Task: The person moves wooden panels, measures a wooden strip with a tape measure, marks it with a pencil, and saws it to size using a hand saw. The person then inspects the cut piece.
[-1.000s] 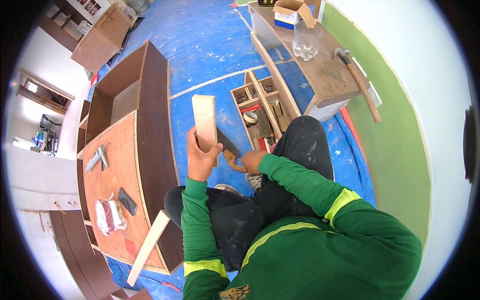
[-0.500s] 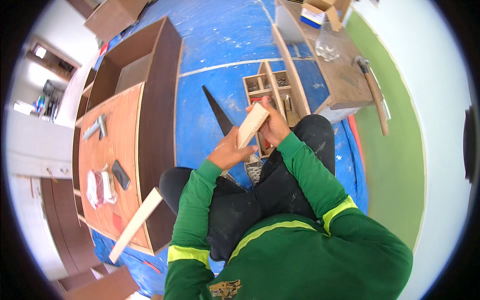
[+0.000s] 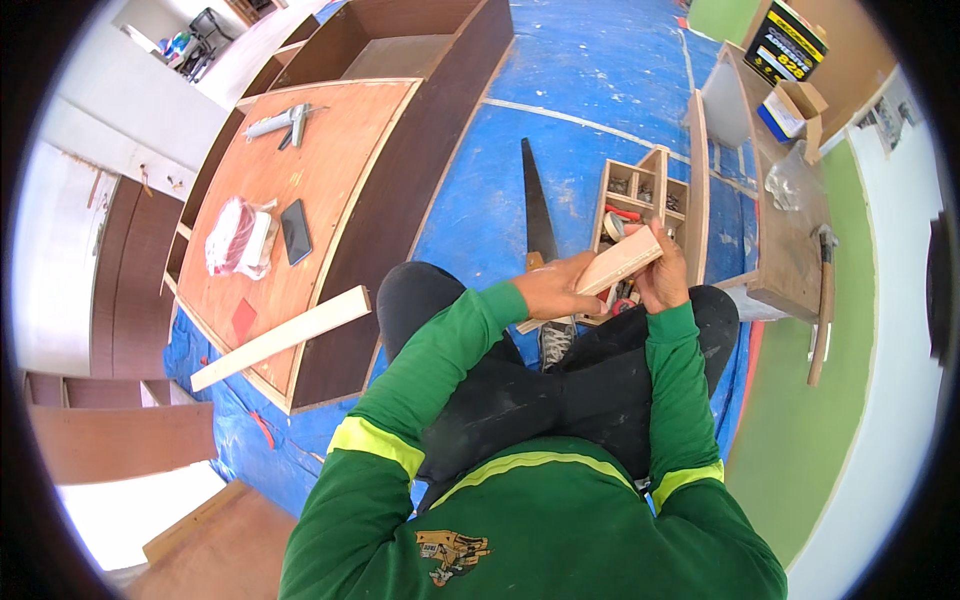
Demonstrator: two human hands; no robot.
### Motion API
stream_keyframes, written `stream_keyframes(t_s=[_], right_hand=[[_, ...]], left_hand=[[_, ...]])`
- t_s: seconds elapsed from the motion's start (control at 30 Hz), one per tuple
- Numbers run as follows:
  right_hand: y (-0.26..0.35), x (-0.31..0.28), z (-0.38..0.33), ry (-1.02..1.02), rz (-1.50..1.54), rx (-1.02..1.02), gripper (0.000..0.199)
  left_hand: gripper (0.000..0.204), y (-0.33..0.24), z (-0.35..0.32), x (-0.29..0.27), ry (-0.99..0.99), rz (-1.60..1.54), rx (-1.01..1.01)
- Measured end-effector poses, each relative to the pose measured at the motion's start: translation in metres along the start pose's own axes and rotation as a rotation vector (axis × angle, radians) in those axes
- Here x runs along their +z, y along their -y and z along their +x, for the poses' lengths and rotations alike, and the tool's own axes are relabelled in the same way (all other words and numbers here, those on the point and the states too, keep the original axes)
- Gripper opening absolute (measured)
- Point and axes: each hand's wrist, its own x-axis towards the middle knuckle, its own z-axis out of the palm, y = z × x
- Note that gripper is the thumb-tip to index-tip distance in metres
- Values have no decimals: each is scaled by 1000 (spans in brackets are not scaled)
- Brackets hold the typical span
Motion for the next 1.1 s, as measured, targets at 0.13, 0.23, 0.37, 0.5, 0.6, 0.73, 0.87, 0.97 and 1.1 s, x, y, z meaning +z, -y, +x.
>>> stream_keyframes(t_s=[0.13,0.23,0.37,0.5,0.6,0.73,0.87,0.97,1.1], right_hand=[[-33,-21,10,170,339,-4,21],[-40,-18,13,-3,229,-44,21],[-47,-2,8,-187,-108,61,24],[-67,-11,15,-161,-208,86,25],[-80,-17,16,-79,-438,65,24],[-104,-52,28,165,-1206,-321,24],[-127,-70,27,369,-1780,-367,30],[-117,-42,3,403,-1814,-149,34],[-112,-35,-2,510,-1944,-133,37]], left_hand=[[85,3,10,5,29,-125,113],[86,11,14,7,28,-76,71],[87,-7,14,1,-10,11,-3],[92,11,20,13,-162,94,-7],[85,47,23,22,-247,362,120],[74,63,23,16,-94,608,-92],[69,74,26,15,-50,782,-189],[66,75,22,19,-18,838,-202],[63,74,25,26,65,821,-142]])
